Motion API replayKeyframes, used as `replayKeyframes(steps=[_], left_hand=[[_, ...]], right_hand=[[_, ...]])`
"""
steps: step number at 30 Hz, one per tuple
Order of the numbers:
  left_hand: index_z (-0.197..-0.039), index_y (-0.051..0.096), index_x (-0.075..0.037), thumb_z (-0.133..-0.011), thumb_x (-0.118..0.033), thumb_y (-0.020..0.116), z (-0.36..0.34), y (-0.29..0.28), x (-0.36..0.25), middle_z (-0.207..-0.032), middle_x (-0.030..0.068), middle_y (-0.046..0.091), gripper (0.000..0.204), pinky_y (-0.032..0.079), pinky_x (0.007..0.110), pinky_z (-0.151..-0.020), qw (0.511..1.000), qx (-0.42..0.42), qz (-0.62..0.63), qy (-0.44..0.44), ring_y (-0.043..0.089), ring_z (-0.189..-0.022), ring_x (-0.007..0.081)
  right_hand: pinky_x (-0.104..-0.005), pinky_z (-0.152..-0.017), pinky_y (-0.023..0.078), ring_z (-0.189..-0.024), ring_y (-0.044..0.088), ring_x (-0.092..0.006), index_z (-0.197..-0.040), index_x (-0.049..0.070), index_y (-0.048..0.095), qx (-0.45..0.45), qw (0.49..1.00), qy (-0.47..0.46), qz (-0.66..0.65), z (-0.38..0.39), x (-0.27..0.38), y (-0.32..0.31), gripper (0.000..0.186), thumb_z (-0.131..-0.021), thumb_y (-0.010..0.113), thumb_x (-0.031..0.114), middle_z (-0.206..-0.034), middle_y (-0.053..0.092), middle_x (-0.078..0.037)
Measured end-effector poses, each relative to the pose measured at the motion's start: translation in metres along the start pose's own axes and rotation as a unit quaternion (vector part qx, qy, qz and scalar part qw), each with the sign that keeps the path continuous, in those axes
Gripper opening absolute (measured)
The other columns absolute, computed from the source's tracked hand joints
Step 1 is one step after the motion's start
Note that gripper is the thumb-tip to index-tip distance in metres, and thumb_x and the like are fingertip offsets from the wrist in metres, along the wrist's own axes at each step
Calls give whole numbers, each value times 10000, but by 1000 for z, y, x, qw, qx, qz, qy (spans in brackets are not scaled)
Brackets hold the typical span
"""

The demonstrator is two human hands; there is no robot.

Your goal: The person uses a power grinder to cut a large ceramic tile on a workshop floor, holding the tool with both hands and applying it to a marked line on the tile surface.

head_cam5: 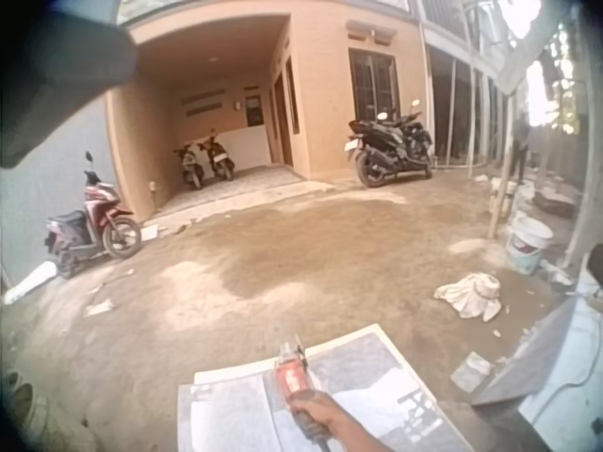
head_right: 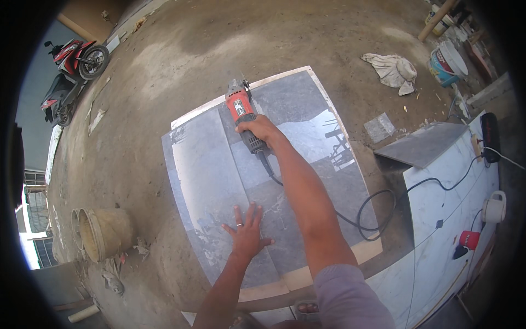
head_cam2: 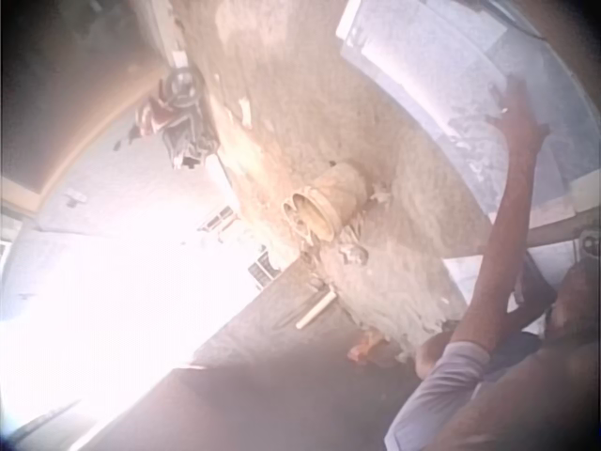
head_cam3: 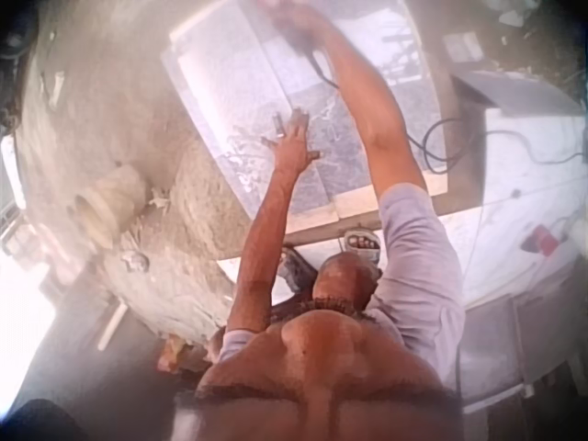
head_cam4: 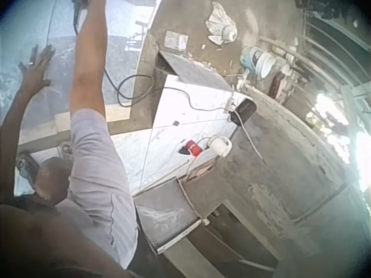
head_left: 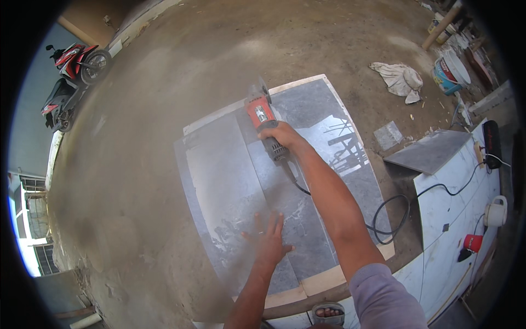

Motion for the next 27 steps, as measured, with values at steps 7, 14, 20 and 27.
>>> replayKeyframes(steps=[7, 14, 20, 27], left_hand=[[-1598, 234, -205, -678, -518, 869, 0, 2, 0, -1677, 14, 109, 1162, 115, 913, -984, 1000, -13, 3, 3, -21, -1525, 455], [-1602, 223, -207, -679, -528, 865, 0, 3, 2, -1677, 12, 107, 1169, 117, 913, -983, 1000, -9, 2, 2, -17, -1524, 454], [-1603, 219, -208, -685, -530, 861, 0, 2, 0, -1676, 14, 107, 1166, 127, 915, -979, 1000, -10, 1, 6, -11, -1524, 457], [-1602, 225, -209, -681, -543, 859, 0, 1, 0, -1673, 13, 116, 1167, 146, 914, -974, 1000, -8, -6, 4, -3, -1523, 458]], right_hand=[[-347, -514, 462, -568, 591, -175, -959, 5, 693, -1, 1000, 20, 3, -6, 8, -1, 364, -697, 803, 232, -744, 648, -79], [-337, -513, 491, -568, 618, -172, -965, 0, 678, 5, 999, 33, -3, -14, 12, 0, 336, -732, 783, 219, -748, 655, -78], [-336, -513, 468, -575, 599, -166, -960, 8, 689, 3, 999, 34, -11, -14, 8, 1, 344, -722, 798, 232, -751, 648, -67], [-337, -533, 475, -583, 599, -171, -962, 10, 681, -2, 1000, -6, 5, 6, -3, 2, 347, -721, 798, 230, -758, 646, -69]])
Point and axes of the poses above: each hand's wrist, its own z-axis away from the middle knuckle, its own y-axis out of the palm, x = y × z, the point moved 5 cm from there along -z, towards the middle knuckle
